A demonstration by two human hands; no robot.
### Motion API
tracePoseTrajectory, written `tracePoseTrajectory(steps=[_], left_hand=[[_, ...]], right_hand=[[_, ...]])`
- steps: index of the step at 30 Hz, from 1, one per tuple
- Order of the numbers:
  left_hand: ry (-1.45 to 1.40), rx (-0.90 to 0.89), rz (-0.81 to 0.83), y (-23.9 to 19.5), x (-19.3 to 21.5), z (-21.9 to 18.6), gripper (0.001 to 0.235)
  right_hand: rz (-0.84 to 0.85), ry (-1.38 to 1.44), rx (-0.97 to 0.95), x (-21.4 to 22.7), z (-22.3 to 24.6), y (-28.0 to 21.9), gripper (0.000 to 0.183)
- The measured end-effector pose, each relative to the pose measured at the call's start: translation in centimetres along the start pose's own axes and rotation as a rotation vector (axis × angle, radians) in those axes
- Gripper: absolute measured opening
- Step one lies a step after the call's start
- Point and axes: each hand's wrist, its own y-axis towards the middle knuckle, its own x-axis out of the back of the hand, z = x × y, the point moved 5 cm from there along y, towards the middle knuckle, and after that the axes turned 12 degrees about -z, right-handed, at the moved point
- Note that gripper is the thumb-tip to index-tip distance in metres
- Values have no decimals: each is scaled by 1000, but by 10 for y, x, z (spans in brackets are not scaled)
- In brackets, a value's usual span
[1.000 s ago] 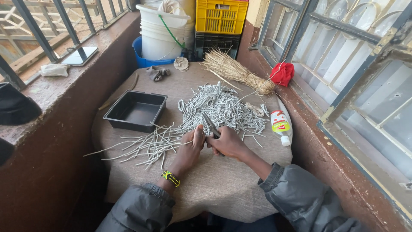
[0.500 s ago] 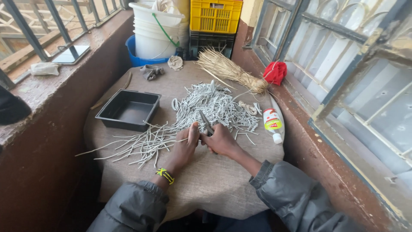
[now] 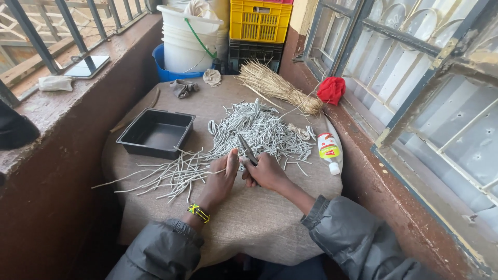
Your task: Cutting thin metal wires into smaller pieces using a pair of wire cutters.
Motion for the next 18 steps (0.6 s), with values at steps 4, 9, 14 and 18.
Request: tracePoseTrajectory(steps=[4,9,14,18], left_hand=[[19,-24,-6,-1,1,2,57],[35,-56,-26,-3,2,-6,56],[-46,-49,-61,-4,6,-29,60],[-35,-27,-162,0,10,-2,61]], right_hand=[[-20,-13,-12,-4,-7,3,45],[12,32,-9,-3,-11,6,47],[96,147,-58,6,11,-7,38],[128,286,-190,1,2,-7,41]])
